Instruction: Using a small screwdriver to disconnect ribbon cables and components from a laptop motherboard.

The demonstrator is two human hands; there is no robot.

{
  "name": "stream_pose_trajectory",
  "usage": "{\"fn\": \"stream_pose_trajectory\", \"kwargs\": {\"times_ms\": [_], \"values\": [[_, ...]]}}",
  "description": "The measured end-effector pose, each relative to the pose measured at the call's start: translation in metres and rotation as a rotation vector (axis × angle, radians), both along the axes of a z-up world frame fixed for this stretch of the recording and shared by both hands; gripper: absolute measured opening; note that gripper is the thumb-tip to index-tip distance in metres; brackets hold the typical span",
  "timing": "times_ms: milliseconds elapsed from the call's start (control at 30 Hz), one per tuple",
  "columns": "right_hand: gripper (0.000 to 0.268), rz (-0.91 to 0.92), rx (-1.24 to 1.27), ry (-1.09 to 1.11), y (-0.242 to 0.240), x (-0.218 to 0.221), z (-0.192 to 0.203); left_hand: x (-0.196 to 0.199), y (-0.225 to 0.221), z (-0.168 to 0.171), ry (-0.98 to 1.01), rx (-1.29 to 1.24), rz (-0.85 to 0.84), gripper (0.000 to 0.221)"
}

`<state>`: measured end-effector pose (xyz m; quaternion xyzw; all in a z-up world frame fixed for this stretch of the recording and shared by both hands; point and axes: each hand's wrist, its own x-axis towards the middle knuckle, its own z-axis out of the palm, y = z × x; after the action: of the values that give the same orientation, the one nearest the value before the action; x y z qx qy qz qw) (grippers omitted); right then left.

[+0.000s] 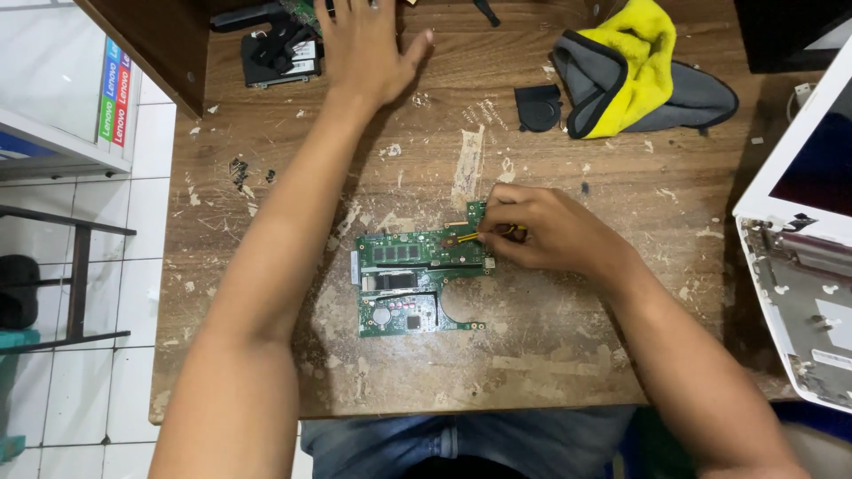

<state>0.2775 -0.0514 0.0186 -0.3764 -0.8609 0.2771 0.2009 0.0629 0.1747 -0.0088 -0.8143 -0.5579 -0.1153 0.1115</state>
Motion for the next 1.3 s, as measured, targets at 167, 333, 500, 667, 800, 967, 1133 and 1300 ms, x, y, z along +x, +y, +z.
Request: {"fn": "stream_pose_trajectory", "kwargs": {"times_ms": [167, 333, 500, 667, 800, 967, 1133, 1300], "values": [[0.004, 0.03, 0.131, -0.012, 0.0, 0.003, -0.002, -0.021, -0.113, 0.029, -0.489, -0.428, -0.528, 0.035], [0.004, -0.066, 0.048, -0.057, -0.003, 0.0, 0.003, -0.044, -0.189, 0.051, -0.413, -0.62, -0.653, 0.056], [0.008, -0.077, 0.003, -0.013, 0.001, 0.006, -0.006, -0.058, -0.2, 0.044, -0.308, -0.571, -0.712, 0.073], [0.01, -0.12, 0.025, 0.005, 0.002, 0.007, -0.011, -0.063, -0.201, 0.031, -0.301, -0.49, -0.72, 0.06], [0.014, -0.123, 0.021, -0.002, 0.0, 0.002, -0.012, -0.065, -0.201, 0.025, -0.399, -0.51, -0.725, 0.057], [0.006, -0.152, 0.007, 0.025, -0.003, -0.014, -0.004, -0.066, -0.197, 0.009, -0.514, -0.548, -0.697, 0.051], [0.004, -0.142, -0.017, 0.005, -0.005, -0.016, 0.008, -0.066, -0.196, 0.009, -0.569, -0.521, -0.714, 0.048], [0.004, -0.118, 0.051, -0.015, -0.007, -0.019, -0.003, -0.066, -0.195, 0.007, -0.57, -0.515, -0.717, 0.047]]}}
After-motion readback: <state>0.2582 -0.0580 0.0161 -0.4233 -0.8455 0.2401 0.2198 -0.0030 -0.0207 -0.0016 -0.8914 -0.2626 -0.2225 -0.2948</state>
